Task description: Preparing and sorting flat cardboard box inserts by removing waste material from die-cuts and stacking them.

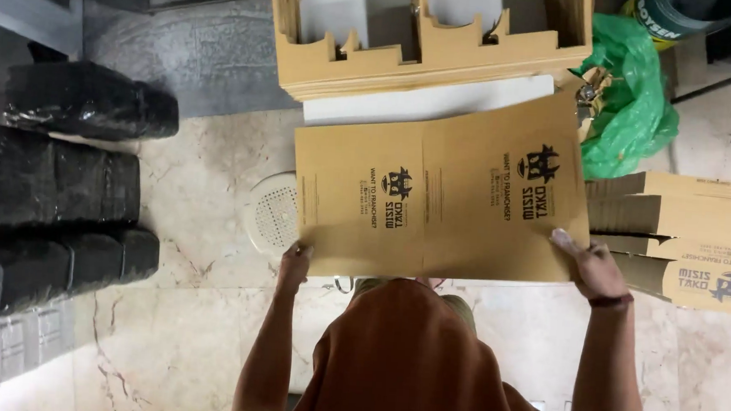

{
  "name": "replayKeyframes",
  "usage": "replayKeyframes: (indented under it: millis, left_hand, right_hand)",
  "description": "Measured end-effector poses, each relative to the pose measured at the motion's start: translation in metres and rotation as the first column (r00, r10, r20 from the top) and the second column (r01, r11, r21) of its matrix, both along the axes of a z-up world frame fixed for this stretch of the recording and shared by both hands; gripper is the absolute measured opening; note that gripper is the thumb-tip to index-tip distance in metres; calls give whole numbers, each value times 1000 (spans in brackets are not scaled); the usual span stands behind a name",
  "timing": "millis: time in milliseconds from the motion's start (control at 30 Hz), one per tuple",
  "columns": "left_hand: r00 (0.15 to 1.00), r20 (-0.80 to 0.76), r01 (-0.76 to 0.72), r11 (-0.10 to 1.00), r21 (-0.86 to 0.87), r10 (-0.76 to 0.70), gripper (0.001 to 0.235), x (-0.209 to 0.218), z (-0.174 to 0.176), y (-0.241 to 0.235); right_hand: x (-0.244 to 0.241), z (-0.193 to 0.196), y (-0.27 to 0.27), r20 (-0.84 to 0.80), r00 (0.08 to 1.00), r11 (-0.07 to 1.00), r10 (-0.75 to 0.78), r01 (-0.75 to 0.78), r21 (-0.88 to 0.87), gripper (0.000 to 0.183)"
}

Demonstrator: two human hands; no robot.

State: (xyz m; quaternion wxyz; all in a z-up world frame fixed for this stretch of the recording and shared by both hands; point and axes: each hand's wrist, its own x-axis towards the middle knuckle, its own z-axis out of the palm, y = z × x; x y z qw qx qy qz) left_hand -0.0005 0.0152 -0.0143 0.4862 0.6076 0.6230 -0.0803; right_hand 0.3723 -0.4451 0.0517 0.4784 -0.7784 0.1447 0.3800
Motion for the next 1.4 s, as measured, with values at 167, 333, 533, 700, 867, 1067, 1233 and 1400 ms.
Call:
replayKeyframes:
  millis: [167,333,533,700,867,1067,1233,1400]
  left_hand:
    - [999,-34,3,997,-73,-6,68,1,4,15]
    - [995,-21,97,995,1,-97,56,-1,24,17]
    - [992,-41,126,985,114,-122,48,-41,0,67]
    - [981,191,61,981,-183,-25,64,-32,53,47]
    - [807,-338,585,735,343,-484,94,-19,13,1]
    - [533,-94,747,416,518,-841,113,231,39,-203]
    - [450,-235,892,425,152,-861,135,315,19,-287]
    - [431,-312,898,437,52,-847,131,324,18,-303]
  right_hand:
    - [-19,-119,-72,21,960,946,-278,271,177,53]
    - [-64,-108,-52,-165,941,945,-295,313,97,57]
    - [-124,-120,-42,-376,878,927,-297,359,105,56]
    - [-109,-105,-41,-412,861,938,-298,345,43,70]
    - [-73,18,19,-204,932,954,-299,300,-31,66]
    - [-77,-24,4,80,997,986,-13,27,-167,48]
    - [-81,-75,-14,100,991,952,91,-56,-302,51]
    - [-75,-62,8,84,954,892,289,-236,-386,59]
